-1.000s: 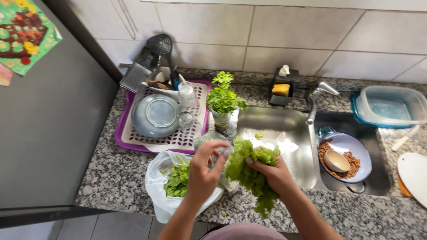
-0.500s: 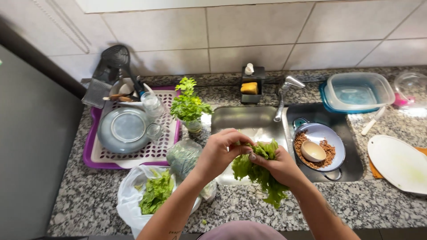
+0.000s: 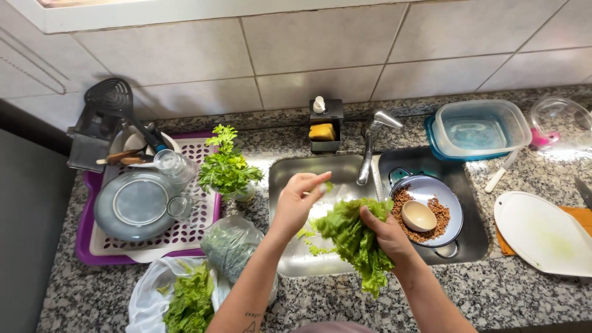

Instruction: The person fills a white electric kettle with water from the kitchen sink and places it on its base. They then open a plastic bag containing lettuce, remove several leaves, and tear them into smaller pieces by hand over the sink.

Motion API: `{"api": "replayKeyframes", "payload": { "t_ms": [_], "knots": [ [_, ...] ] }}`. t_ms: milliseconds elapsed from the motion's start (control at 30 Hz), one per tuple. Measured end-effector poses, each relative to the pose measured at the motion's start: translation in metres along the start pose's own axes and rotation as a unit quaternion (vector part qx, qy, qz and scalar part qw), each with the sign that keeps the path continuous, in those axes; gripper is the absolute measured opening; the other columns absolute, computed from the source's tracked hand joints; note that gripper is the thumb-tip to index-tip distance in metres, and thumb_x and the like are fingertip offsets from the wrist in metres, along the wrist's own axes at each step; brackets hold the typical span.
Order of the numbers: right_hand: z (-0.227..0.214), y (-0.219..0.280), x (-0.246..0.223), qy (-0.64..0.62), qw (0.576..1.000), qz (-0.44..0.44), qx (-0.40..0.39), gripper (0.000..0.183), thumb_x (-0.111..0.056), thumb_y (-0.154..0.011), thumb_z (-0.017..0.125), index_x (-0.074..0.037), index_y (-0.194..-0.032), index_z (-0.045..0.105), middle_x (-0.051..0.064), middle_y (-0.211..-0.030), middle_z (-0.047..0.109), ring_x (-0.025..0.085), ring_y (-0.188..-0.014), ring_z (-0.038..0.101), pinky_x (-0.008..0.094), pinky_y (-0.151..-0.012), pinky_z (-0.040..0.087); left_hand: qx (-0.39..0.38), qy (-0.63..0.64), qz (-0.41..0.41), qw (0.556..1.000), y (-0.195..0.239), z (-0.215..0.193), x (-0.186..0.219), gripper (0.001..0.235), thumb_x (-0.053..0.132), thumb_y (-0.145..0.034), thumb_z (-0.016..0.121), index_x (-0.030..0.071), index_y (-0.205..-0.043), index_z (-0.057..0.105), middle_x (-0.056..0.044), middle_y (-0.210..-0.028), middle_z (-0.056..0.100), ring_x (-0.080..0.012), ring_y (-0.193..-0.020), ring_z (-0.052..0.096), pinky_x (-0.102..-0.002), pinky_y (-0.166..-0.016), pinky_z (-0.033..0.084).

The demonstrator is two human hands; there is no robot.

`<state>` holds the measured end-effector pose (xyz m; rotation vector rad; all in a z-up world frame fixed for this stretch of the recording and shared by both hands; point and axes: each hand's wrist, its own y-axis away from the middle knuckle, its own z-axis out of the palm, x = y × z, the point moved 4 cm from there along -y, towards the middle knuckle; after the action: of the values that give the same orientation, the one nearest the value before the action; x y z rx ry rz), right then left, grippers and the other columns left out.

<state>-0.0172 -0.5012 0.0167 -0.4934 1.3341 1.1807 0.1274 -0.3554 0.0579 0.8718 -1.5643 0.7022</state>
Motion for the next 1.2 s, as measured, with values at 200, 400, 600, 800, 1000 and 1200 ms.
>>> {"api": "replayKeyframes", "payload": {
  "t_ms": [200, 400, 600, 800, 1000, 1200],
  "knots": [
    [0.01, 0.008, -0.02, 0.049, 0.999, 0.015, -0.017, 0.057, -0.036, -0.09, 0.052, 0.001, -0.133, 0.046, 0.021, -0.131, 0.05, 0.034, -0.125, 0.041, 0.054, -0.108, 0.022, -0.086, -0.003, -0.096, 0.992, 0.022, 0.01, 0.008, 0.046, 0.055, -0.089, 0.048, 0.02, -0.113, 0.067, -0.008, -0.107, 0.066, -0.0274, -0.107, 0.06, -0.043, -0.096, 0.043],
    [0.036, 0.027, -0.038, -0.017, 0.999, 0.041, -0.013, 0.055, -0.031, -0.087, 0.054, 0.001, -0.131, 0.049, 0.018, -0.12, 0.055, 0.027, -0.112, 0.048, 0.051, -0.1, 0.034, -0.027, 0.087, -0.072, 0.993, 0.041, -0.001, 0.028, 0.022, 0.023, -0.074, 0.078, 0.009, -0.087, 0.067, -0.002, -0.071, 0.058, -0.0122, -0.07, 0.052, -0.026, -0.067, 0.045],
    [0.023, 0.024, -0.017, -0.055, 0.996, -0.066, 0.001, 0.031, -0.015, -0.089, 0.056, -0.001, -0.116, 0.055, 0.015, -0.1, 0.065, 0.019, -0.094, 0.057, 0.036, -0.085, 0.044, 0.019, 0.157, -0.069, 0.985, 0.058, -0.034, 0.029, 0.014, 0.009, -0.08, 0.071, 0.003, -0.088, 0.061, -0.01, -0.073, 0.062, -0.0133, -0.064, 0.052, -0.027, -0.056, 0.047],
    [0.056, 0.044, 0.0, -0.161, 0.983, -0.039, 0.085, 0.032, -0.014, -0.084, 0.063, -0.006, -0.113, 0.055, 0.016, -0.1, 0.064, 0.022, -0.087, 0.061, 0.039, -0.078, 0.049, 0.009, 0.012, 0.045, 0.999, 0.081, -0.021, 0.023, 0.009, 0.005, -0.082, 0.065, 0.001, -0.087, 0.06, -0.019, -0.096, 0.063, -0.0306, -0.078, 0.065, -0.038, -0.059, 0.058],
    [0.081, 0.044, 0.019, -0.271, 0.952, 0.113, 0.087, 0.021, -0.018, -0.075, 0.072, -0.009, -0.079, 0.055, 0.001, -0.07, 0.056, 0.018, -0.057, 0.054, 0.027, -0.059, 0.048, -0.232, -0.279, 0.186, 0.913, 0.134, 0.015, 0.049, 0.049, 0.028, -0.093, 0.042, -0.001, -0.132, 0.044, -0.023, -0.139, 0.038, -0.0366, -0.131, 0.03, -0.047, -0.109, 0.019],
    [0.075, 0.052, 0.013, -0.23, 0.963, 0.097, 0.104, 0.05, -0.035, -0.068, 0.065, -0.003, -0.106, 0.061, 0.012, -0.091, 0.062, 0.027, -0.075, 0.058, 0.037, -0.06, 0.049, -0.016, -0.161, 0.237, 0.958, 0.151, -0.05, 0.045, 0.029, 0.015, -0.087, 0.057, 0.011, -0.116, 0.056, -0.01, -0.121, 0.06, -0.0219, -0.113, 0.054, -0.036, -0.099, 0.043]
  ]
}}
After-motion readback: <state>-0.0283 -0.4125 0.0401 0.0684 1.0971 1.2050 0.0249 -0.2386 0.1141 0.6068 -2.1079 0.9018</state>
